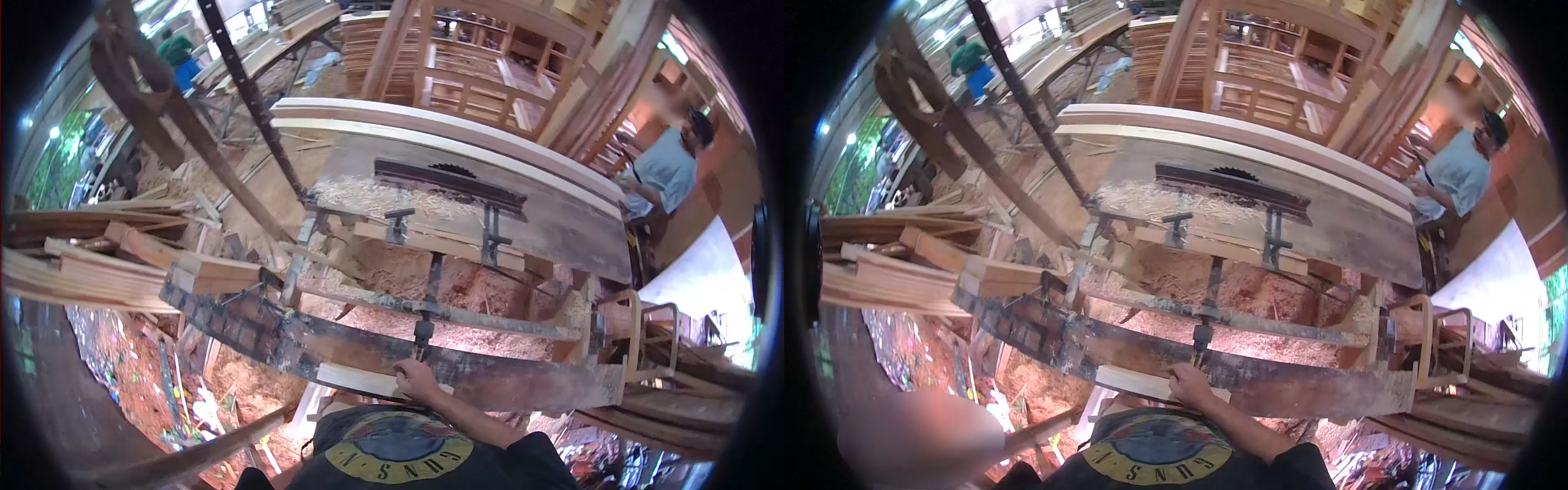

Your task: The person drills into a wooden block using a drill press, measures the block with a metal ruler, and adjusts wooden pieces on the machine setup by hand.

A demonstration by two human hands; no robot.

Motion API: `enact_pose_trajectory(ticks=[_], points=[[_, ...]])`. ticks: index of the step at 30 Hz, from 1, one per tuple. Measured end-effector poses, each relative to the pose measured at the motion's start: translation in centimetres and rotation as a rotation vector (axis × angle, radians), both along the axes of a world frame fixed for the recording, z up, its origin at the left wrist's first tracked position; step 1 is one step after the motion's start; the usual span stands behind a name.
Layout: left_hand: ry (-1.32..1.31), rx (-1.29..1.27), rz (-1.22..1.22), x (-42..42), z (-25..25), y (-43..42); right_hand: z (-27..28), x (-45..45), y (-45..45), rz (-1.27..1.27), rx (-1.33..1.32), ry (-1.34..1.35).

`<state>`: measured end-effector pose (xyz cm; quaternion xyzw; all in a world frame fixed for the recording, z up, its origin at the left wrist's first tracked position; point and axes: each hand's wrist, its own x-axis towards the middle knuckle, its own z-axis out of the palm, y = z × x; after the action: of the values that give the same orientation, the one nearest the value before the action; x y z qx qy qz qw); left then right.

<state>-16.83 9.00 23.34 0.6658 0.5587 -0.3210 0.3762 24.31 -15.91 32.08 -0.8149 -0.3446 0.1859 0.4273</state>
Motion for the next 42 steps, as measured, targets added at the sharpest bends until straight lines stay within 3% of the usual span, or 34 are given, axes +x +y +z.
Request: enact_pose_trajectory(ticks=[11, 21, 27, 33, 39, 41, 42], points=[[-0.145, 0.040, 0.000, 10.0, 0.2, 2.2, 1.7, -0.1, -6.8, -0.181, -0.023, 0.071], [-0.195, 0.053, -0.034, 12.4, 1.1, 3.3, 2.6, 1.7, -8.8, -0.413, 0.001, 0.093], [-0.210, 0.063, -0.011, 11.2, 1.4, 3.3, -0.2, 0.9, -9.5, -0.389, -0.009, 0.036], [-0.215, 0.112, 0.019, 7.8, 1.3, 3.1, 1.7, 0.6, -8.5, -0.365, -0.011, 0.114], [-0.279, 0.386, -0.057, 0.4, -2.3, 2.0, 1.1, 2.1, -5.1, -0.035, 0.057, 0.035], [-0.019, 0.384, 0.052, 5.0, 9.0, -1.4, 1.3, 2.1, -3.9, 0.054, 0.074, -0.054], [-0.016, 0.433, 0.038, 4.5, 10.2, -2.5, -0.3, 2.0, -3.4, 0.144, 0.085, -0.066]])
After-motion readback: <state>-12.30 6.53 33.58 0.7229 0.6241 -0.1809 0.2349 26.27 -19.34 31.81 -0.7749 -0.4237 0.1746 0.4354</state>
